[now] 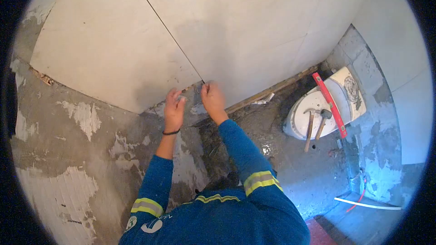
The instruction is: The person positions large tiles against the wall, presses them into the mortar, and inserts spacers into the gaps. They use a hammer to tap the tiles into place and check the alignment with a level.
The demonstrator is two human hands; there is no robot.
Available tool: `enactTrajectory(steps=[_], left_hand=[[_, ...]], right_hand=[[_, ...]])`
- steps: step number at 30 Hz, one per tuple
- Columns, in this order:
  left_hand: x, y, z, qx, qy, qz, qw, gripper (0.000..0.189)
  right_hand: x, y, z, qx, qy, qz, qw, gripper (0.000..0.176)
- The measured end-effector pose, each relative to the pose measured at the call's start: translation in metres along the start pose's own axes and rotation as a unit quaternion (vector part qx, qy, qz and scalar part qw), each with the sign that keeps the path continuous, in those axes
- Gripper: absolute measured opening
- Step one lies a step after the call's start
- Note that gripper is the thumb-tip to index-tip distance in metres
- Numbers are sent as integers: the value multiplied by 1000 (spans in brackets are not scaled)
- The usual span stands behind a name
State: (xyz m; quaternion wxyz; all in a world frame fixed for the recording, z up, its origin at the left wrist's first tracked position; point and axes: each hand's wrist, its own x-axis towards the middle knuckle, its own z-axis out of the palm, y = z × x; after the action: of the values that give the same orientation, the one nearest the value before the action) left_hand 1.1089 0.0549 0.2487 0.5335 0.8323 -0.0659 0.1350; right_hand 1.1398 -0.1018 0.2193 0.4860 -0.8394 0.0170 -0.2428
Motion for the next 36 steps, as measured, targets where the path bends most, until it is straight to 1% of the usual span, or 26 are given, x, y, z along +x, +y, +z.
enactTrajectory(steps=[1, 2, 4, 6, 8, 10, 11, 12, 14, 15, 16, 18, 20, 21, 23, 24, 26, 27, 28, 29, 30, 31, 32, 33, 35, 36], left_hand=[[-5, -12, -7, -70, 7, 0, 998, 47], [-11, -17, -15, -70, 6, 0, 997, 47], [-25, -25, -29, -75, -30, -86, 993, 50], [-36, -48, -37, -65, -27, -90, 993, 51], [-45, -55, -42, -56, -23, -95, 994, 51], [-55, -60, -47, -41, -50, -141, 988, 51], [-60, -64, -48, -40, -50, -142, 988, 51], [-63, -67, -47, -41, -53, -144, 987, 50], [-67, -71, -47, -42, -58, -146, 987, 50], [-68, -73, -47, -50, -65, -166, 983, 52], [-68, -72, -47, -58, -74, -186, 978, 55], [-69, -70, -46, -59, -87, -188, 977, 55], [-69, -75, -44, -59, -102, -190, 975, 56], [-70, -81, -43, -50, -112, -180, 976, 54], [-69, -80, -41, -35, -134, -172, 975, 53], [-67, -80, -41, -28, -139, -180, 973, 51], [-59, -76, -40, -7, -165, -195, 967, 49], [-53, -78, -36, 3, -165, -185, 969, 44], [-54, -78, -34, 16, -165, -181, 969, 39], [-58, -74, -32, 33, -178, -194, 964, 39], [-55, -67, -21, 2, -182, -213, 960, 36], [-54, -66, -6, -31, -182, -226, 956, 33], [-59, -70, 7, -16, -181, -228, 956, 33], [-66, -74, 19, -25, -187, -222, 957, 27], [-78, -83, 45, -17, -194, -210, 958, 22], [-87, -88, 56, -42, -208, -217, 953, 18]], right_hand=[[4, 3, 7, -21, 21, 13, 999, 20], [7, 6, 14, -42, 41, 26, 998, 20], [9, 14, 26, -56, 37, 29, 997, 20], [10, 17, 33, -67, 31, 33, 997, 19], [12, 18, 37, -65, 65, 32, 995, 19], [14, 15, 38, -89, 69, 38, 993, 19], [15, 13, 37, -113, 75, 45, 990, 19], [16, 11, 36, -113, 75, 46, 990, 19], [20, 5, 31, -96, 34, 47, 994, 18], [22, 2, 29, -96, 36, 48, 994, 18], [23, 0, 28, -99, 25, 62, 993, 17], [24, -3, 27, -103, 16, 81, 991, 16], [23, -4, 29, -96, 65, 4, 993, 14], [20, -4, 29, -98, 66, 10, 993, 14], [12, -1, 27, -30, 102, 74, 992, 13], [5, 4, 25, -30, 109, 89, 990, 13], [-17, 16, 19, 29, 72, 179, 981, 14], [-24, 27, 17, 32, 79, 198, 976, 14], [-34, 41, 17, 57, 43, 195, 978, 17], [-52, 51, 17, 85, 5, 191, 978, 21], [-64, 55, 11, 95, 6, 205, 974, 21], [-68, 56, 0, 142, -61, 190, 970, 21], [-76, 64, -4, 191, -129, 170, 958, 21], [-89, 73, -3, 207, -130, 172, 954, 21], [-115, 96, 1, 149, -151, 68, 975, 20], [-128, 110, -1, 165, -148, 69, 973, 20]])
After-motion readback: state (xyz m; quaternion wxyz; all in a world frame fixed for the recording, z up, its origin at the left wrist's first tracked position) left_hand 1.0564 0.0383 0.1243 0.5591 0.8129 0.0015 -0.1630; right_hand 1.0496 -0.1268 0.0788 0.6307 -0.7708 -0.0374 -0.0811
